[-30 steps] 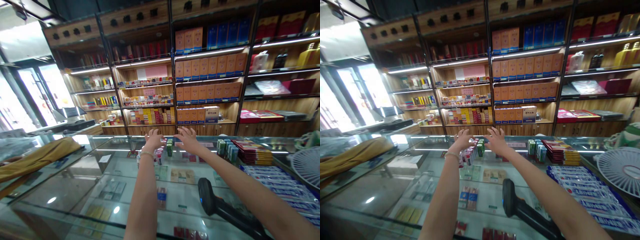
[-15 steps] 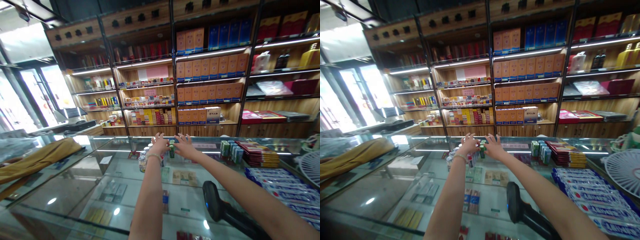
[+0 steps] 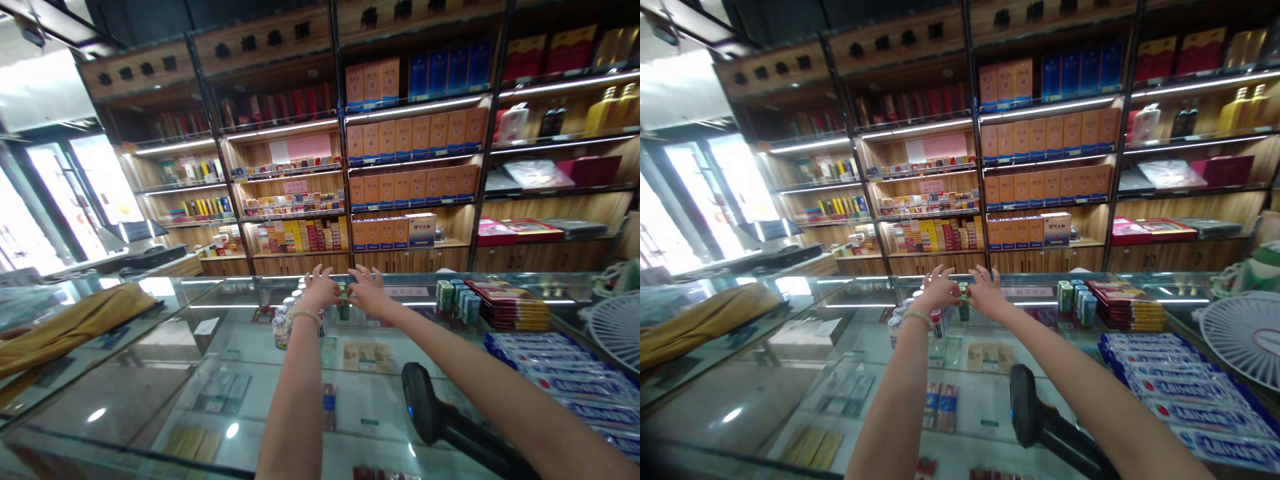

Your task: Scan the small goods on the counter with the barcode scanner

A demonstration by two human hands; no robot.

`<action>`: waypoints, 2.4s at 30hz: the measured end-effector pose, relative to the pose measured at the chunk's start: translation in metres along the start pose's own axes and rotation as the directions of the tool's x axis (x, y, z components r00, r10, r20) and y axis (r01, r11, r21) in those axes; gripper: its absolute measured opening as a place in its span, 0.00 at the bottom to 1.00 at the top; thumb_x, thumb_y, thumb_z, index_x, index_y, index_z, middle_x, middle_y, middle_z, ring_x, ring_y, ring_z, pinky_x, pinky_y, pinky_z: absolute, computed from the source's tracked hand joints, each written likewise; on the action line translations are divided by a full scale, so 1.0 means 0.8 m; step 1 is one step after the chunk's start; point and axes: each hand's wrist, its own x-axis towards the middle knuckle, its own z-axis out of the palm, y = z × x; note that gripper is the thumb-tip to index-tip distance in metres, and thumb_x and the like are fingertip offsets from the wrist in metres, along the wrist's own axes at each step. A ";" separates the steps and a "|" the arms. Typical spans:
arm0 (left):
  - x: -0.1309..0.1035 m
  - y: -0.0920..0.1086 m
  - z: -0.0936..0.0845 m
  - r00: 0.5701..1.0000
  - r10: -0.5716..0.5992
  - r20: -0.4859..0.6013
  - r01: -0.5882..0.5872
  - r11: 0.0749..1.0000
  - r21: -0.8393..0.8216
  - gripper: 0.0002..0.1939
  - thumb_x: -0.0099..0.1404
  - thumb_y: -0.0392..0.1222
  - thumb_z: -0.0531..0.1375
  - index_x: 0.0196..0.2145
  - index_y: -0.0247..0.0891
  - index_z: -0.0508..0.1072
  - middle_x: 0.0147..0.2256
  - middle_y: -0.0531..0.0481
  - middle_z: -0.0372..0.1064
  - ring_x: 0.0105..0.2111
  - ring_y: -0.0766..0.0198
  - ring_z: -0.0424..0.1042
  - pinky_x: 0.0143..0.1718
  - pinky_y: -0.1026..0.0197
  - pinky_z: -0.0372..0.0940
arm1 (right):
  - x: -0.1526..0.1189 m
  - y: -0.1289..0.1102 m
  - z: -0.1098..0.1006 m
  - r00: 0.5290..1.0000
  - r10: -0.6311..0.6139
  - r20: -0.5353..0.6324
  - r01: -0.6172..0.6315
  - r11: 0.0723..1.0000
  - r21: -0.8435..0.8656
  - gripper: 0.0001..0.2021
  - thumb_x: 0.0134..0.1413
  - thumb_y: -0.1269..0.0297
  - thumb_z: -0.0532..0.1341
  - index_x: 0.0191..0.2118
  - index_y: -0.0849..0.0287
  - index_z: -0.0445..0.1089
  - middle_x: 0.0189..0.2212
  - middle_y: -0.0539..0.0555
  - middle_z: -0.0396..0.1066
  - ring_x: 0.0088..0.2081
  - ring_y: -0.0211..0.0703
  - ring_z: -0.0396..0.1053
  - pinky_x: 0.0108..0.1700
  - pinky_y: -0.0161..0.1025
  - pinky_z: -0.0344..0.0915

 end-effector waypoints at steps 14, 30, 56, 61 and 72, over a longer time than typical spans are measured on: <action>0.000 0.079 -0.044 0.921 0.277 -0.274 -0.290 0.957 -0.010 0.11 0.54 0.51 0.71 0.35 0.49 0.81 0.68 0.52 0.54 0.70 0.41 0.41 0.66 0.35 0.42 | -0.063 0.059 -0.086 0.957 0.025 -0.290 -0.041 0.998 -0.048 0.07 0.56 0.60 0.63 0.39 0.51 0.76 0.66 0.57 0.59 0.69 0.58 0.47 0.65 0.64 0.42; -0.010 0.160 -0.036 0.762 0.452 -0.464 -0.471 0.878 0.081 0.10 0.59 0.44 0.68 0.39 0.45 0.76 0.69 0.49 0.51 0.69 0.44 0.43 0.66 0.37 0.44 | -0.124 0.109 -0.123 0.905 -0.122 -0.409 0.012 0.965 -0.263 0.10 0.55 0.60 0.62 0.43 0.54 0.74 0.68 0.57 0.56 0.70 0.57 0.45 0.69 0.61 0.30; -0.003 0.152 -0.033 0.727 0.361 -0.585 -0.447 0.895 -0.004 0.22 0.58 0.53 0.69 0.48 0.46 0.74 0.69 0.44 0.49 0.69 0.44 0.44 0.68 0.41 0.43 | -0.131 0.135 -0.165 0.855 0.042 -0.518 -0.036 0.999 0.022 0.09 0.55 0.57 0.64 0.40 0.51 0.77 0.69 0.53 0.52 0.69 0.60 0.44 0.68 0.63 0.39; -0.002 0.151 -0.032 0.662 0.345 -0.665 -0.462 0.887 0.001 0.14 0.58 0.49 0.69 0.42 0.47 0.76 0.67 0.46 0.52 0.68 0.44 0.47 0.65 0.37 0.46 | -0.131 0.139 -0.163 0.837 0.037 -0.546 0.028 0.993 0.111 0.09 0.55 0.57 0.63 0.40 0.51 0.77 0.68 0.54 0.52 0.69 0.60 0.44 0.67 0.64 0.41; -0.010 0.155 -0.045 0.582 0.336 -0.740 -0.487 0.874 0.014 0.12 0.56 0.47 0.71 0.38 0.46 0.77 0.66 0.47 0.56 0.67 0.44 0.49 0.64 0.38 0.48 | -0.136 0.152 -0.154 0.858 0.031 -0.514 -0.029 1.000 0.012 0.08 0.57 0.60 0.63 0.41 0.50 0.77 0.68 0.56 0.52 0.70 0.61 0.42 0.67 0.65 0.39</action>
